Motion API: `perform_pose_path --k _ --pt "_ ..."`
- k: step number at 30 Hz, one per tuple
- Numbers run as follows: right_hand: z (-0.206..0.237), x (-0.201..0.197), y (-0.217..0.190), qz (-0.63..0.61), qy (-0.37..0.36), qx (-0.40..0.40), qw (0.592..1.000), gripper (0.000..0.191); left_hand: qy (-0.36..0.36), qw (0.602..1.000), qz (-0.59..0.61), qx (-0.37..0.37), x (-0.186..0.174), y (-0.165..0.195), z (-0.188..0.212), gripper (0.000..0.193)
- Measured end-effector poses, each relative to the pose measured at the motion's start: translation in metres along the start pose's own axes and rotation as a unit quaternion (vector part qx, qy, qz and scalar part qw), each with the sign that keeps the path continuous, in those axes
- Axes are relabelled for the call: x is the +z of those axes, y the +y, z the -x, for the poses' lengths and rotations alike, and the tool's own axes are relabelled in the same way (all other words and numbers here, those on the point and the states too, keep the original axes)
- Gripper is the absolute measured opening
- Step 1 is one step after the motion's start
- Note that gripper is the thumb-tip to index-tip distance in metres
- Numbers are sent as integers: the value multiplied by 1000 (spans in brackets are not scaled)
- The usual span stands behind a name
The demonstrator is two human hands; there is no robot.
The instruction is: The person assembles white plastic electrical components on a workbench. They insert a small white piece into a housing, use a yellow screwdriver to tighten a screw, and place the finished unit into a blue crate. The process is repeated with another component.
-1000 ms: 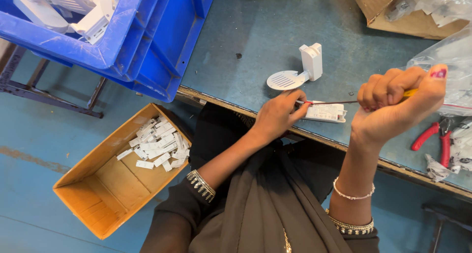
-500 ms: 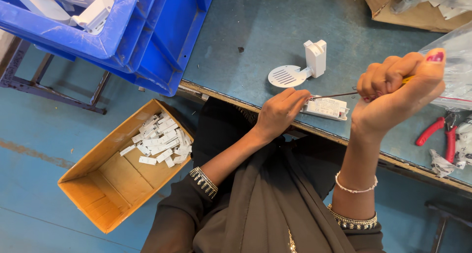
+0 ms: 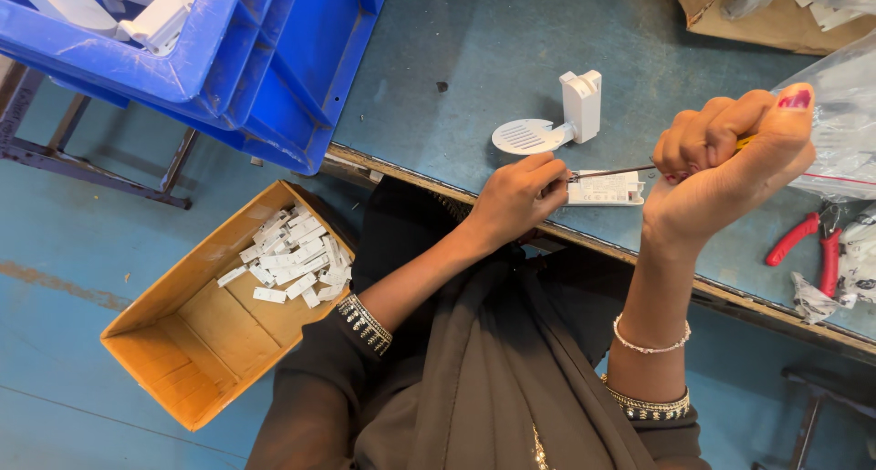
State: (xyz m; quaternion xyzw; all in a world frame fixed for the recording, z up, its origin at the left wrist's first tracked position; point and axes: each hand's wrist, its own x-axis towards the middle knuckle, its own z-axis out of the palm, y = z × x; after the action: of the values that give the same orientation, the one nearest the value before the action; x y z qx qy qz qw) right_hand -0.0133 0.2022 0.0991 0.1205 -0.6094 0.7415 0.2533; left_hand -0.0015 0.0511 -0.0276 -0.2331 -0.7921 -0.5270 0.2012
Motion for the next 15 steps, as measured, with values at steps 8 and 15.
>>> perform_pose_path --k 8,15 --pt "2 2 0 2 -1 0 1000 64 -56 998 -2 -10 1 0 -9 15" --pt "1 0 1 -8 11 2 1000 64 -37 999 -27 13 2 3 -10 16"
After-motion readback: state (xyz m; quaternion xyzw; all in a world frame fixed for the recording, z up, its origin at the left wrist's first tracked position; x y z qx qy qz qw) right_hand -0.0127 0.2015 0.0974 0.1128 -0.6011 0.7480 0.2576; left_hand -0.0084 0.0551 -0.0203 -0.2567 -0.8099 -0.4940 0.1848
